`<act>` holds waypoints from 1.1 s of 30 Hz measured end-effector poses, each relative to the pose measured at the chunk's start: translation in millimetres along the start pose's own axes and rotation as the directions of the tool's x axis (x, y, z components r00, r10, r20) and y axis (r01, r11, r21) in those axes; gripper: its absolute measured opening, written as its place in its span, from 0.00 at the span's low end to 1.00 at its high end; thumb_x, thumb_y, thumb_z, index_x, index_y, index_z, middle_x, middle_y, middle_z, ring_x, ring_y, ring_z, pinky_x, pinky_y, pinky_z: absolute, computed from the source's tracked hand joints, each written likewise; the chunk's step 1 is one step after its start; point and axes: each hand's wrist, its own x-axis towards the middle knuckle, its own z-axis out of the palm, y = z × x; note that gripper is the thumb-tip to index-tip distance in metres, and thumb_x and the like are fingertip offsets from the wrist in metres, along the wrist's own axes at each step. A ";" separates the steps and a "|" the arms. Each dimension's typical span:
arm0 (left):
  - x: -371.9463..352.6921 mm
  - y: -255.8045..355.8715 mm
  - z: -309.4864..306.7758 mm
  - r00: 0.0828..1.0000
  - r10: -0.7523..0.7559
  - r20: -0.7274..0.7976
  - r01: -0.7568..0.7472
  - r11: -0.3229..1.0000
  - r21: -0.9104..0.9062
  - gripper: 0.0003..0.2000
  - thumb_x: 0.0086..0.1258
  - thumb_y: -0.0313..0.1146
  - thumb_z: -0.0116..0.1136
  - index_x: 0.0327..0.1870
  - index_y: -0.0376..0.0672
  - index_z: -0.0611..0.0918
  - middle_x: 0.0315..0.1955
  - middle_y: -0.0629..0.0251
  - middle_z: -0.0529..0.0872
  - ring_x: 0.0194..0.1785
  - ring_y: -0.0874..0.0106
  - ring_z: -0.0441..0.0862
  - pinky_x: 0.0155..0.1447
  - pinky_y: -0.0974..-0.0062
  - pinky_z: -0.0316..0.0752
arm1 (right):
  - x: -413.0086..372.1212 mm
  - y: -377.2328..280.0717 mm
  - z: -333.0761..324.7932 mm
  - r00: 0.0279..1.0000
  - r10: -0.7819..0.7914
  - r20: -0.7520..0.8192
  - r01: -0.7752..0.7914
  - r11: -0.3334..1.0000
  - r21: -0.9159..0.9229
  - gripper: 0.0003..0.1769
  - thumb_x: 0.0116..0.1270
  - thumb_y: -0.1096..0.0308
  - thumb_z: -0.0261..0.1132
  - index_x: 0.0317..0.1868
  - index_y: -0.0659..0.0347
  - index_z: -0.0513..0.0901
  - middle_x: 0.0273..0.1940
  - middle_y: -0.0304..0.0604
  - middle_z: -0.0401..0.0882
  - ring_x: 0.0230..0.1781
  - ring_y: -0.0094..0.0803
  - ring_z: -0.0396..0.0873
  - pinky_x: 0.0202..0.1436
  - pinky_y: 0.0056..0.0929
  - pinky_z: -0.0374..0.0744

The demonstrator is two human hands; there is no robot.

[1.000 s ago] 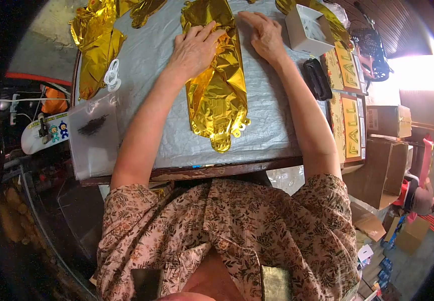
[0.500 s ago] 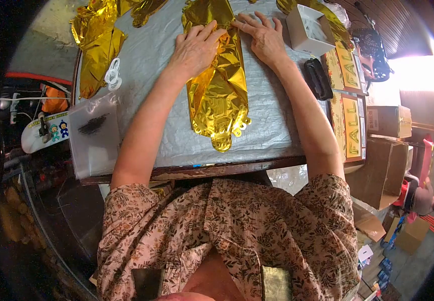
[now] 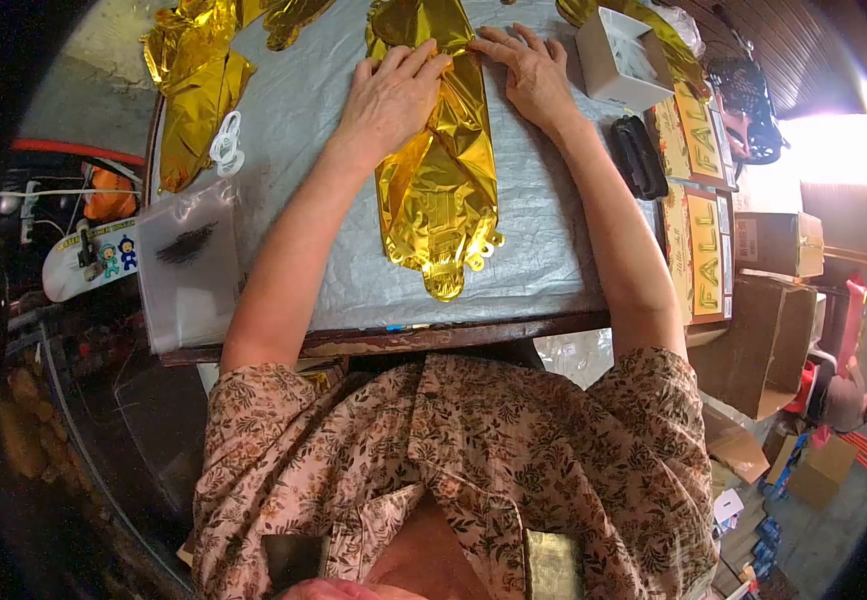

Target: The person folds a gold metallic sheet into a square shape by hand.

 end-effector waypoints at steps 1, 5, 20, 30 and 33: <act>0.1 -0.2 -0.4 1.000 0.000 0.001 0.000 1.000 0.000 0.23 0.78 0.41 0.56 0.71 0.48 0.78 0.74 0.64 0.77 0.71 0.64 0.74 0.67 0.56 0.67 | 0.2 0.2 0.1 1.000 0.000 0.000 0.000 1.000 0.001 0.35 0.71 0.82 0.49 0.70 0.35 0.80 0.77 0.27 0.73 0.81 0.43 0.64 0.81 0.60 0.57; 0.0 -2.1 0.3 1.000 0.020 -0.014 -0.020 1.000 0.024 0.22 0.78 0.42 0.56 0.70 0.48 0.79 0.73 0.64 0.77 0.71 0.65 0.74 0.67 0.56 0.65 | 0.2 1.4 -0.4 1.000 -0.005 0.024 0.005 1.000 0.020 0.36 0.71 0.83 0.47 0.71 0.36 0.80 0.77 0.29 0.72 0.82 0.43 0.63 0.81 0.60 0.57; -1.2 -4.4 2.9 0.999 0.009 -0.040 -0.010 1.000 -0.025 0.22 0.79 0.42 0.56 0.71 0.48 0.78 0.73 0.65 0.78 0.70 0.66 0.75 0.66 0.58 0.65 | -7.3 0.3 -11.5 0.997 0.045 0.069 -0.055 0.987 0.148 0.43 0.68 0.86 0.44 0.77 0.35 0.73 0.80 0.31 0.68 0.84 0.45 0.58 0.84 0.63 0.50; -2.1 -3.7 2.2 0.999 0.009 -0.038 -0.010 1.000 -0.029 0.22 0.79 0.42 0.56 0.70 0.48 0.79 0.72 0.65 0.79 0.69 0.66 0.75 0.66 0.57 0.66 | -9.5 -10.9 -14.6 0.988 0.021 0.154 -0.002 0.992 -0.124 0.46 0.65 0.86 0.45 0.79 0.31 0.71 0.83 0.26 0.62 0.86 0.42 0.55 0.84 0.66 0.50; -1.5 -4.4 1.3 0.999 0.005 -0.037 -0.006 0.999 -0.040 0.22 0.79 0.43 0.55 0.71 0.47 0.78 0.72 0.65 0.79 0.69 0.66 0.76 0.66 0.57 0.66 | -8.8 -9.3 -12.9 0.986 0.009 0.167 0.020 0.985 -0.170 0.46 0.65 0.86 0.46 0.79 0.31 0.71 0.82 0.26 0.63 0.86 0.42 0.55 0.84 0.67 0.51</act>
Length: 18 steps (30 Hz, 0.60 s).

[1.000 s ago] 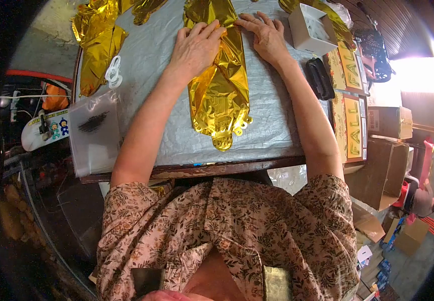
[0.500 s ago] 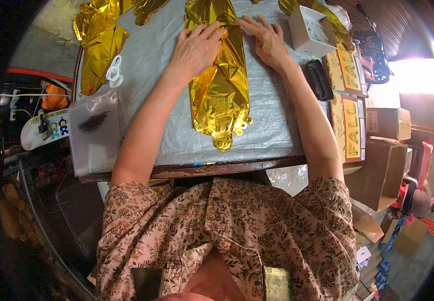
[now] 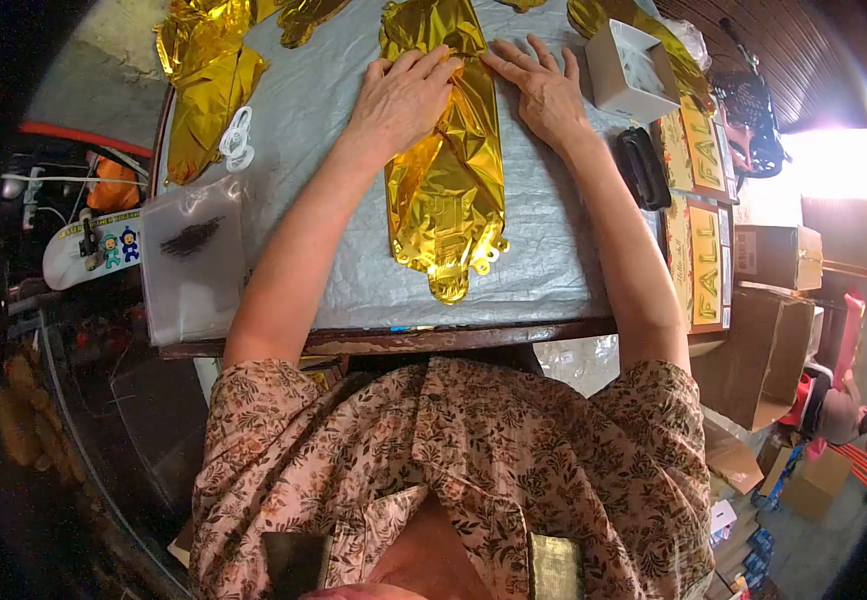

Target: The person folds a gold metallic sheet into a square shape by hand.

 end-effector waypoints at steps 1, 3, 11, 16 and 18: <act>0.6 -0.5 -0.9 1.000 0.000 0.000 0.000 1.000 0.001 0.22 0.79 0.43 0.55 0.71 0.47 0.78 0.72 0.65 0.79 0.69 0.66 0.76 0.66 0.57 0.66 | 0.7 -0.4 -0.4 1.000 0.000 -0.001 0.000 1.000 0.001 0.46 0.65 0.86 0.46 0.79 0.31 0.71 0.82 0.26 0.63 0.86 0.42 0.55 0.84 0.67 0.51; 2.9 -0.7 -2.0 0.999 -0.051 0.019 0.052 0.993 -0.101 0.22 0.81 0.43 0.54 0.72 0.48 0.77 0.70 0.65 0.80 0.69 0.64 0.76 0.68 0.54 0.66 | 0.6 -0.5 -1.2 1.000 -0.012 0.001 0.012 1.000 -0.018 0.45 0.66 0.85 0.47 0.78 0.32 0.72 0.82 0.26 0.64 0.85 0.41 0.55 0.83 0.67 0.50; 8.8 -22.2 -12.9 0.995 -0.098 -0.017 0.091 0.961 -0.260 0.22 0.84 0.44 0.49 0.74 0.50 0.76 0.70 0.67 0.81 0.74 0.64 0.73 0.74 0.53 0.62 | 1.7 -4.4 -6.0 0.998 -0.062 -0.025 0.059 0.994 -0.087 0.37 0.71 0.79 0.52 0.78 0.39 0.73 0.80 0.25 0.68 0.85 0.37 0.57 0.84 0.63 0.50; 3.7 -33.6 -0.1 0.997 0.027 -0.078 -0.034 0.995 -0.089 0.22 0.82 0.46 0.51 0.71 0.49 0.80 0.71 0.70 0.80 0.75 0.68 0.72 0.74 0.53 0.60 | 4.0 -4.3 -5.5 0.996 -0.080 -0.034 0.077 0.994 -0.072 0.35 0.72 0.79 0.52 0.77 0.43 0.75 0.79 0.25 0.70 0.85 0.34 0.57 0.85 0.61 0.49; 3.8 -34.7 3.7 1.000 -0.025 -0.009 0.024 0.996 -0.083 0.22 0.82 0.46 0.52 0.71 0.50 0.80 0.72 0.72 0.79 0.75 0.71 0.72 0.74 0.53 0.59 | 4.3 -5.7 -7.8 0.996 -0.087 -0.008 0.086 0.993 -0.076 0.36 0.71 0.80 0.53 0.76 0.43 0.75 0.79 0.25 0.69 0.85 0.33 0.57 0.85 0.60 0.48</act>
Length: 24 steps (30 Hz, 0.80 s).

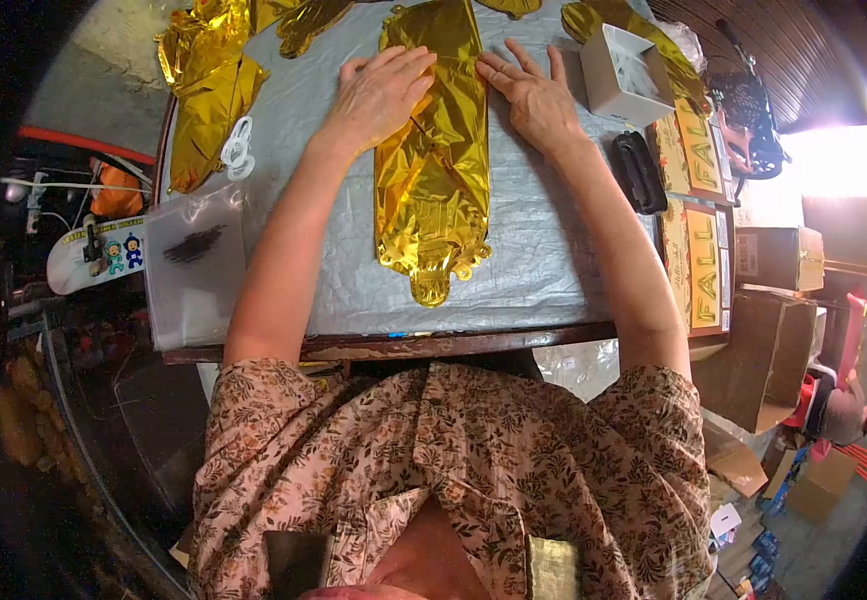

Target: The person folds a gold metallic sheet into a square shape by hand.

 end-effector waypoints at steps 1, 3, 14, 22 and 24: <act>0.2 -0.2 0.9 1.000 0.002 0.001 -0.002 1.000 -0.002 0.22 0.82 0.46 0.52 0.71 0.50 0.80 0.72 0.72 0.79 0.75 0.71 0.72 0.74 0.53 0.59 | 0.3 -0.4 -1.8 1.000 0.002 0.002 -0.002 1.000 -0.001 0.36 0.71 0.80 0.53 0.76 0.43 0.75 0.79 0.25 0.69 0.85 0.33 0.57 0.85 0.60 0.48; -0.7 -1.1 2.5 0.999 -0.031 0.027 0.032 0.999 -0.011 0.21 0.82 0.46 0.53 0.71 0.51 0.80 0.73 0.72 0.79 0.75 0.73 0.72 0.74 0.54 0.59 | 0.7 -1.6 -5.3 0.999 0.000 0.041 0.003 0.999 -0.054 0.37 0.69 0.82 0.53 0.77 0.43 0.75 0.79 0.25 0.69 0.85 0.33 0.58 0.86 0.61 0.46; -1.8 -4.5 -2.6 0.996 -0.044 0.076 0.051 0.995 -0.088 0.21 0.82 0.43 0.53 0.73 0.55 0.78 0.75 0.74 0.76 0.77 0.69 0.71 0.77 0.58 0.58 | -5.3 9.1 4.2 1.000 -0.016 -0.025 0.021 0.982 0.190 0.41 0.68 0.86 0.48 0.78 0.41 0.71 0.79 0.27 0.68 0.85 0.34 0.58 0.85 0.63 0.49; -4.4 -14.7 6.1 1.000 -0.001 0.026 0.003 0.998 -0.070 0.21 0.82 0.43 0.53 0.73 0.57 0.78 0.75 0.75 0.76 0.77 0.69 0.71 0.77 0.58 0.59 | -16.4 1.3 -5.4 0.997 -0.077 0.002 0.076 0.990 0.118 0.35 0.76 0.81 0.50 0.79 0.41 0.69 0.79 0.27 0.68 0.84 0.36 0.59 0.85 0.62 0.50; -3.5 -17.1 6.4 1.000 0.005 0.030 -0.002 0.995 -0.100 0.21 0.83 0.45 0.52 0.73 0.59 0.78 0.75 0.76 0.76 0.77 0.69 0.71 0.77 0.57 0.59 | -15.7 4.0 -3.5 0.997 -0.075 -0.005 0.074 0.976 0.207 0.31 0.79 0.76 0.50 0.79 0.42 0.70 0.79 0.26 0.68 0.84 0.35 0.58 0.85 0.62 0.51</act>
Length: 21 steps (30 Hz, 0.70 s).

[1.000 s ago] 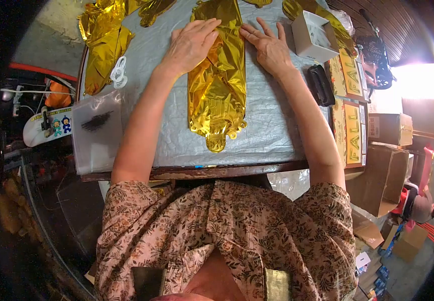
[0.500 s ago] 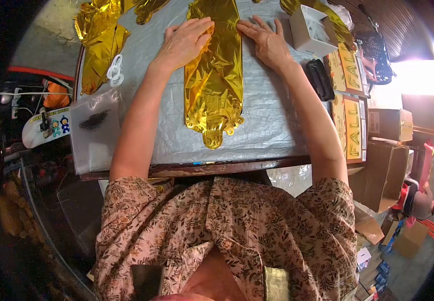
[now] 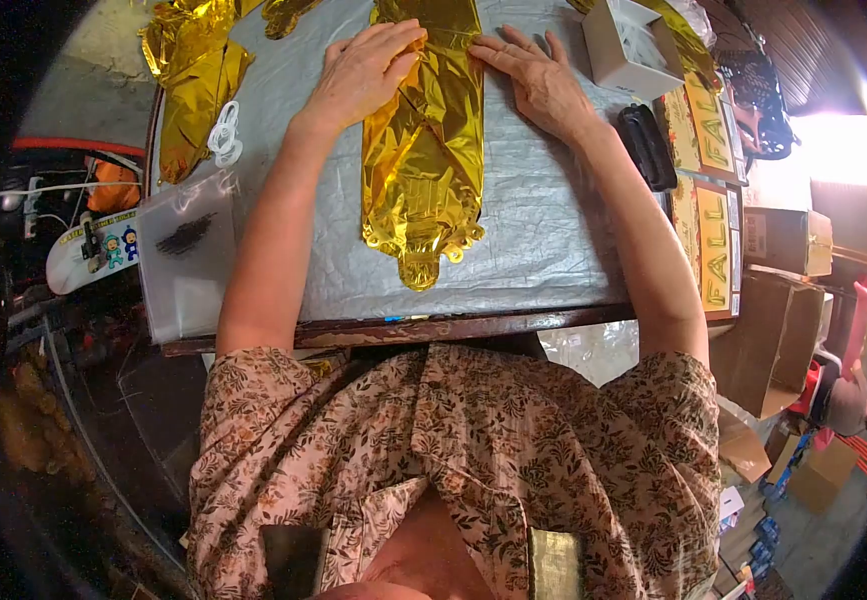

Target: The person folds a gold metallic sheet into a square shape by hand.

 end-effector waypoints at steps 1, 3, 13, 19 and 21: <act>-0.3 -1.4 0.6 1.000 0.000 0.003 0.000 1.000 0.001 0.21 0.83 0.45 0.52 0.73 0.59 0.78 0.75 0.76 0.76 0.77 0.69 0.71 0.77 0.57 0.59 | 0.3 2.0 3.1 1.000 0.001 0.000 -0.001 1.000 0.003 0.31 0.79 0.76 0.50 0.79 0.42 0.70 0.79 0.26 0.68 0.84 0.35 0.58 0.85 0.62 0.51; -1.8 -3.4 2.2 1.000 0.009 -0.018 -0.008 0.999 0.031 0.20 0.84 0.46 0.51 0.73 0.60 0.78 0.75 0.76 0.76 0.77 0.70 0.71 0.77 0.55 0.59 | -0.6 3.9 10.4 1.000 -0.005 -0.017 0.005 1.000 0.017 0.40 0.72 0.85 0.46 0.79 0.38 0.69 0.80 0.27 0.66 0.84 0.39 0.58 0.87 0.62 0.48; -2.0 -4.0 2.7 1.000 0.012 -0.021 -0.012 1.000 -0.004 0.21 0.84 0.48 0.50 0.74 0.60 0.78 0.75 0.77 0.76 0.78 0.70 0.71 0.77 0.54 0.59 | -5.7 1.7 -4.6 0.993 -0.114 -0.008 0.114 0.993 -0.003 0.38 0.72 0.83 0.56 0.75 0.31 0.75 0.80 0.36 0.67 0.84 0.40 0.58 0.87 0.59 0.48; 6.6 30.2 -51.5 0.969 -0.099 0.228 0.126 0.986 -0.106 0.24 0.81 0.37 0.55 0.75 0.41 0.74 0.74 0.49 0.75 0.76 0.51 0.72 0.77 0.61 0.66 | -7.6 3.1 -13.4 0.979 -0.204 0.029 0.203 0.978 0.043 0.36 0.70 0.79 0.60 0.75 0.37 0.75 0.80 0.39 0.66 0.85 0.44 0.56 0.86 0.58 0.51; -2.8 3.2 -26.6 0.963 0.209 -0.168 -0.251 0.924 -0.289 0.24 0.80 0.40 0.55 0.73 0.44 0.76 0.72 0.50 0.77 0.75 0.52 0.73 0.78 0.61 0.66 | -7.6 2.7 -14.0 0.978 -0.203 0.044 0.201 0.978 0.046 0.36 0.69 0.78 0.60 0.75 0.37 0.76 0.80 0.39 0.66 0.84 0.43 0.57 0.86 0.57 0.50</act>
